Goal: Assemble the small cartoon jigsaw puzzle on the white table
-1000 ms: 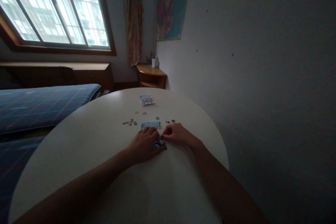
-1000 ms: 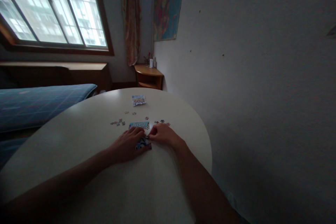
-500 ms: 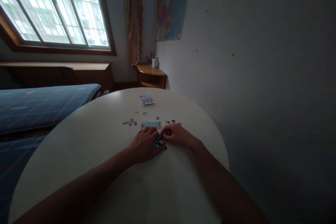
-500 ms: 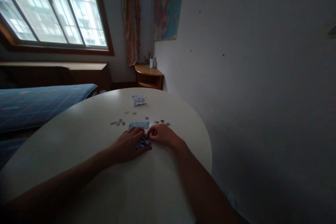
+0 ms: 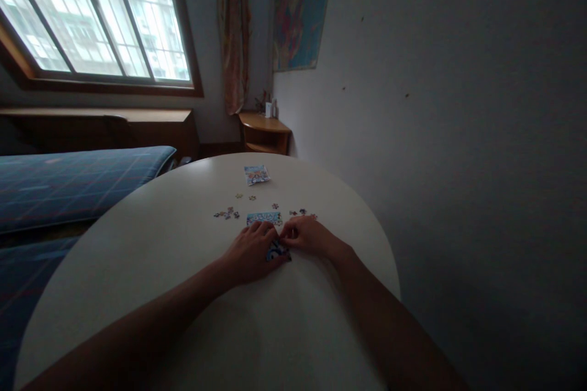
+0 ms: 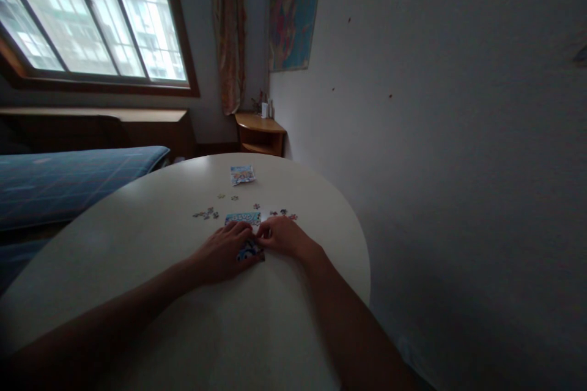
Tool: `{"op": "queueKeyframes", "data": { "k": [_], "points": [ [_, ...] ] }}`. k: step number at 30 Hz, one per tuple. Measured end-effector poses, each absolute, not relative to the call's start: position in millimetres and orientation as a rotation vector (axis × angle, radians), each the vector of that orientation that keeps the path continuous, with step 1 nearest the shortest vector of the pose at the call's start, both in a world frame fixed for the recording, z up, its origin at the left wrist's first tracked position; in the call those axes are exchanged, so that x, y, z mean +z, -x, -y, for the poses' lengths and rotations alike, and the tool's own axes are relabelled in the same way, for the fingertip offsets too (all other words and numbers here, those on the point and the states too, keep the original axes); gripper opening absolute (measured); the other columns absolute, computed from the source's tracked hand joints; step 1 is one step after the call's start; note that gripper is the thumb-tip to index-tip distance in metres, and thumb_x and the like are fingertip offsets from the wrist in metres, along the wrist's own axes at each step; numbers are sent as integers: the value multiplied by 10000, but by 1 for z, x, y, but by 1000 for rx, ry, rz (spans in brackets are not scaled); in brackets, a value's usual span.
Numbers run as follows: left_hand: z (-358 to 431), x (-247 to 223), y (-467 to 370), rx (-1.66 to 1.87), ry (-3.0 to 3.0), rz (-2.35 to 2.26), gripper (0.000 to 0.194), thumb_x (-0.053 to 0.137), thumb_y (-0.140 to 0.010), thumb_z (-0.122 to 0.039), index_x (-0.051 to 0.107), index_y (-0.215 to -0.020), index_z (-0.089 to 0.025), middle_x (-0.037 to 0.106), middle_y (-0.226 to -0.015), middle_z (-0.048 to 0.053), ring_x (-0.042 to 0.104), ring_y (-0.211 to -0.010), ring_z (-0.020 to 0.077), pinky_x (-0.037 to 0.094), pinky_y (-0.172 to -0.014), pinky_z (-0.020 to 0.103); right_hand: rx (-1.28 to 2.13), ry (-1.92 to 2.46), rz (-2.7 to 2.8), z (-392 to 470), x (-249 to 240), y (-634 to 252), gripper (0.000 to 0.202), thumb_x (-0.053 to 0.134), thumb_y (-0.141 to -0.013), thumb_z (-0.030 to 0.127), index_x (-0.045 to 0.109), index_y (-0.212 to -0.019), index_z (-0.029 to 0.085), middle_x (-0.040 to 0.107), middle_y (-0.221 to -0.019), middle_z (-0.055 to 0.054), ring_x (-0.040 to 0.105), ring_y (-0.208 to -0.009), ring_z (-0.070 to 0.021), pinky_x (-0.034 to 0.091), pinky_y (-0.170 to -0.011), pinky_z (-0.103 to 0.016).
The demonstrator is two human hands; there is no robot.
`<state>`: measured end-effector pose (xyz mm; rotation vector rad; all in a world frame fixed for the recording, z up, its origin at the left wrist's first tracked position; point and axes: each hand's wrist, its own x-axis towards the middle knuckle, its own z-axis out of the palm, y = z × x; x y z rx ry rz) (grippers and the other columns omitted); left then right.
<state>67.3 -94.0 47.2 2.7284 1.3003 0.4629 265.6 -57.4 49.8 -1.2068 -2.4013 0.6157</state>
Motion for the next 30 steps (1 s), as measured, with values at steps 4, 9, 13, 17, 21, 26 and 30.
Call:
{"op": "queueKeyframes", "data": {
  "k": [4,9,13,17,21,26,30],
  "points": [
    [94,48,-67,448,-2728,-1304,432,527,-883,-575,572,-1105,-207,572,-1221,114,512,-1124,304,437,-958,477,620,1197,2362,52,51,-273,143,656,-809,271,751,-870,183,693,-755,-21,591,-677,-118,405,-642,-218],
    [93,46,-65,437,-2745,-1300,445,519,-887,-581,578,-1094,-191,572,-1228,119,505,-1142,310,438,-970,478,457,1496,1967,37,49,-307,194,613,-838,259,728,-957,158,716,-856,-54,606,-721,-135,434,-687,-240],
    [94,45,-65,452,-2750,-1287,432,509,-896,-573,578,-1092,-194,573,-1225,117,509,-1133,301,439,-967,470,392,1753,1769,29,39,-333,240,639,-807,231,725,-1006,129,723,-967,-112,644,-803,-170,459,-745,-267],
    [95,49,-66,437,-2742,-1291,444,509,-891,-583,584,-1089,-193,580,-1213,121,514,-1128,306,440,-964,478,441,1776,1758,27,31,-339,256,671,-791,303,741,-991,159,730,-958,-103,661,-853,-191,471,-763,-278],
    [96,51,-66,421,-2732,-1295,435,516,-889,-575,586,-1083,-192,573,-1228,124,510,-1142,312,438,-962,475,444,1763,1789,27,30,-339,251,690,-777,353,753,-946,179,735,-949,-89,665,-860,-195,470,-751,-277],
    [96,50,-66,442,-2716,-1293,436,517,-886,-578,579,-1097,-202,573,-1224,122,506,-1142,315,433,-963,485,442,1786,1818,28,33,-343,236,665,-795,362,762,-937,199,733,-928,-77,657,-839,-197,459,-730,-279],
    [95,48,-66,446,-2721,-1288,435,527,-882,-574,576,-1099,-200,571,-1227,121,504,-1145,312,433,-969,485,375,1795,1827,31,36,-341,211,642,-815,312,759,-943,194,721,-985,-90,650,-865,-191,459,-764,-278]
  ]
}}
